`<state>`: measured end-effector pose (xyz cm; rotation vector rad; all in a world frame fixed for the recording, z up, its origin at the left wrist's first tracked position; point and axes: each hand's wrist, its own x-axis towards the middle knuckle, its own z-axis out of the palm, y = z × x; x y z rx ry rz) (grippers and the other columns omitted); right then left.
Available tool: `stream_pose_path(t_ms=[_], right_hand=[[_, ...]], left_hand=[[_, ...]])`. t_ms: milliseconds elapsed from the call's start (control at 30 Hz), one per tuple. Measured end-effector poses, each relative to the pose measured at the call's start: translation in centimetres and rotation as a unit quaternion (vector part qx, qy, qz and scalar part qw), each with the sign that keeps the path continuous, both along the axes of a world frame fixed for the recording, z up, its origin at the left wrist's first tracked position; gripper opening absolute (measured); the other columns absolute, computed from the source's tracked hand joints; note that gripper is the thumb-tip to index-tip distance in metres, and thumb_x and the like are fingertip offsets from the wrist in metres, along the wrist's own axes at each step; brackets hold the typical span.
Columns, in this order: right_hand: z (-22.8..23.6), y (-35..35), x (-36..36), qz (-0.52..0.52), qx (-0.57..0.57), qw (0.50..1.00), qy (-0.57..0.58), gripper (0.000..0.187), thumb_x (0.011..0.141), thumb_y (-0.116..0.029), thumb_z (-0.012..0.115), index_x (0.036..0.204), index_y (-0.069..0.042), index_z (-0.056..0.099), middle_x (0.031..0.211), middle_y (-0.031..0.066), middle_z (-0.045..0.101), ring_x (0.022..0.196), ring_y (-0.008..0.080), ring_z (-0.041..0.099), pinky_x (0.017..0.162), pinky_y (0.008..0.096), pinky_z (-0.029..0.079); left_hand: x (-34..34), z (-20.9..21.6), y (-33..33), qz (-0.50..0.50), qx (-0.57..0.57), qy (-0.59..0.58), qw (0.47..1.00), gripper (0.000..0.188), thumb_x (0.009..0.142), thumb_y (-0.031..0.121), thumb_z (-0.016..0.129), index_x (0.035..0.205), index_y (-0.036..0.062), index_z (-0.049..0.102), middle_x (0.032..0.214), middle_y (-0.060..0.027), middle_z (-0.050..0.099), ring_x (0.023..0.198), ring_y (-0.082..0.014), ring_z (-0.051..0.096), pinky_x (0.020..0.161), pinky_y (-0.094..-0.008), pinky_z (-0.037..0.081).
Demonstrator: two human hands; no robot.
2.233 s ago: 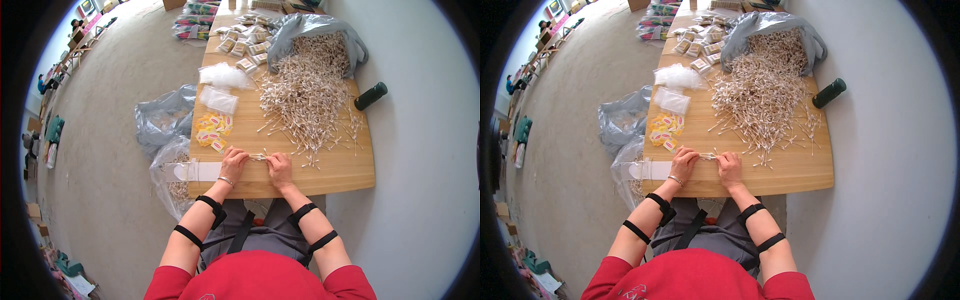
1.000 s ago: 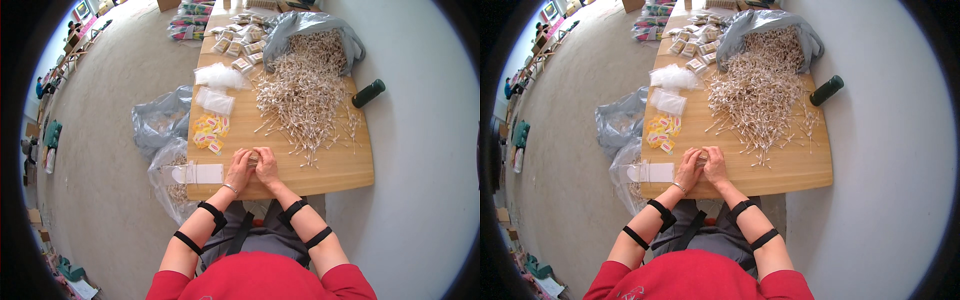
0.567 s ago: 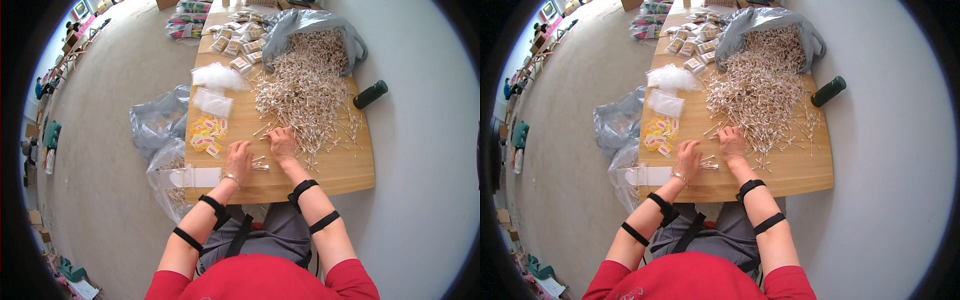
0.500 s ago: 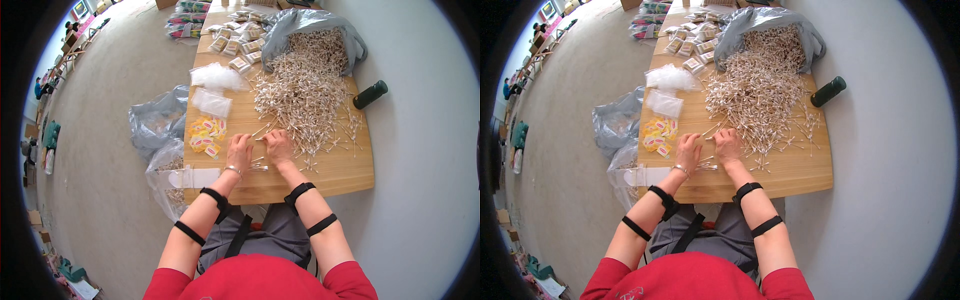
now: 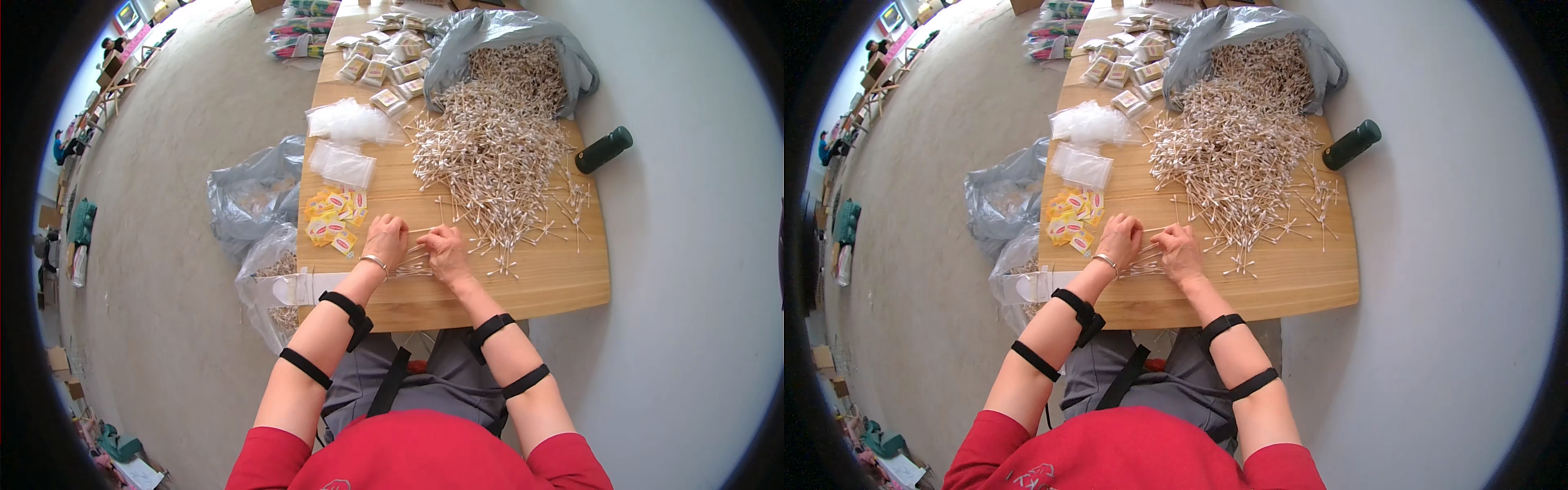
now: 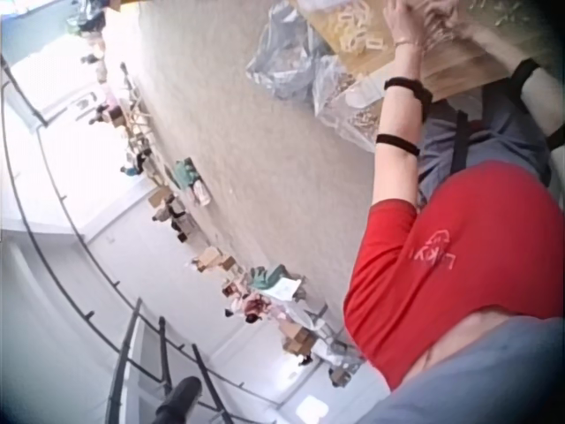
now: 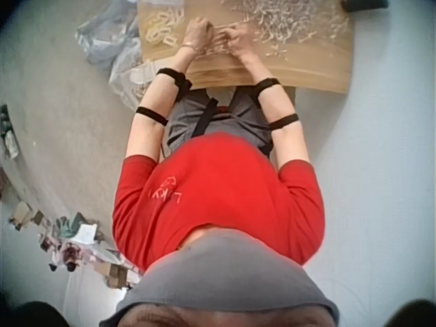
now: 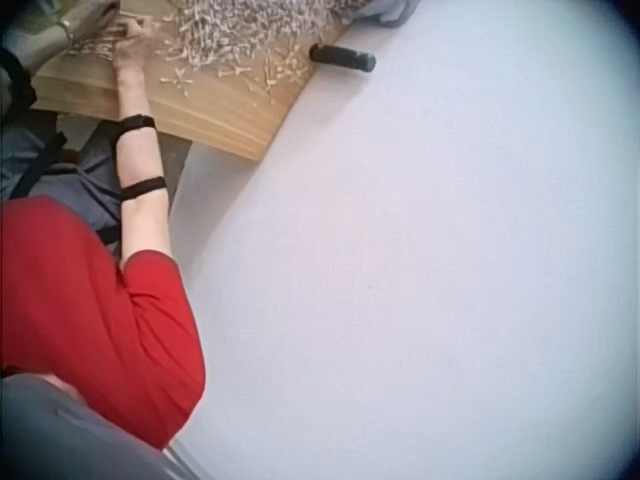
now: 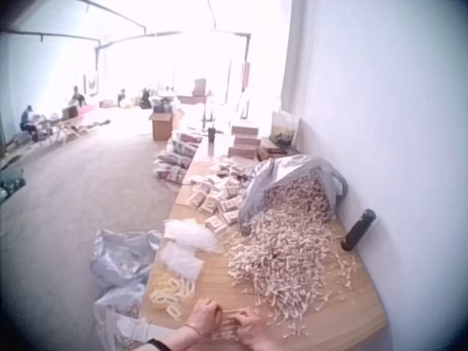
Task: Organizing and packaging cotton swabs or similar hygiene applicators into plastic bags.
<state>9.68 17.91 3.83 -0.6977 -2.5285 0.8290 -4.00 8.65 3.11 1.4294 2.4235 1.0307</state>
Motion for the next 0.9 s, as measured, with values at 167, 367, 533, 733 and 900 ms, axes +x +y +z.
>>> stream_pose_path(t_ms=[167,367,533,733,900], right_hand=[[0.0,-1.8,0.2,-0.017,-0.011,0.998,0.06,0.02,0.074,-0.005,0.063,0.091,-0.013,0.069,0.092,0.0059,0.059,0.088,0.0264,0.053,0.084,0.0368,0.043],[0.7,-1.2,4.1,-0.071,0.057,0.994,0.055,0.021,0.073,-0.005,0.064,0.093,-0.009,0.067,0.094,0.0076,0.058,0.09,0.0274,0.052,0.083,0.0379,0.043],[0.4,-1.0,5.2,-0.033,0.058,0.998,0.012,0.019,0.073,-0.006,0.066,0.092,-0.009,0.065,0.091,0.0075,0.056,0.089,0.0274,0.052,0.081,0.0379,0.043],[-0.1,0.5,4.6,-0.128,0.098,0.987,-0.026,0.009,0.077,-0.003,0.059,0.084,-0.009,0.061,0.089,0.0088,0.055,0.09,0.0281,0.053,0.081,0.0379,0.044],[-0.1,-0.3,1.9,-0.078,0.112,0.99,-0.049,0.005,0.08,-0.009,0.059,0.083,-0.011,0.062,0.085,0.0077,0.055,0.088,0.029,0.053,0.077,0.0391,0.045]], left_hand=[[1.3,0.6,-3.6,-0.011,-0.004,0.004,1.0,0.008,0.074,0.008,0.064,0.081,0.0056,0.063,0.088,-0.0116,0.059,0.089,-0.0316,0.053,0.082,-0.041,0.044],[4.9,1.8,-5.5,-0.032,0.071,0.018,0.997,0.034,0.071,0.013,0.071,0.102,0.0052,0.06,0.108,-0.0138,0.058,0.105,-0.0329,0.051,0.093,-0.0416,0.04],[5.2,0.2,-5.9,-0.036,0.088,0.016,0.995,0.034,0.072,0.011,0.071,0.103,0.0045,0.06,0.11,-0.0124,0.059,0.108,-0.0321,0.05,0.095,-0.0405,0.04],[4.6,-0.6,-6.4,-0.058,0.127,-0.016,0.99,0.021,0.074,0.008,0.068,0.094,0.0043,0.064,0.097,-0.0087,0.064,0.101,-0.0285,0.055,0.091,-0.0382,0.044],[4.5,-0.4,-6.4,-0.12,0.11,0.01,0.987,0.033,0.072,0.01,0.072,0.103,0.0061,0.063,0.105,-0.0095,0.061,0.106,-0.029,0.053,0.094,-0.0386,0.042]])
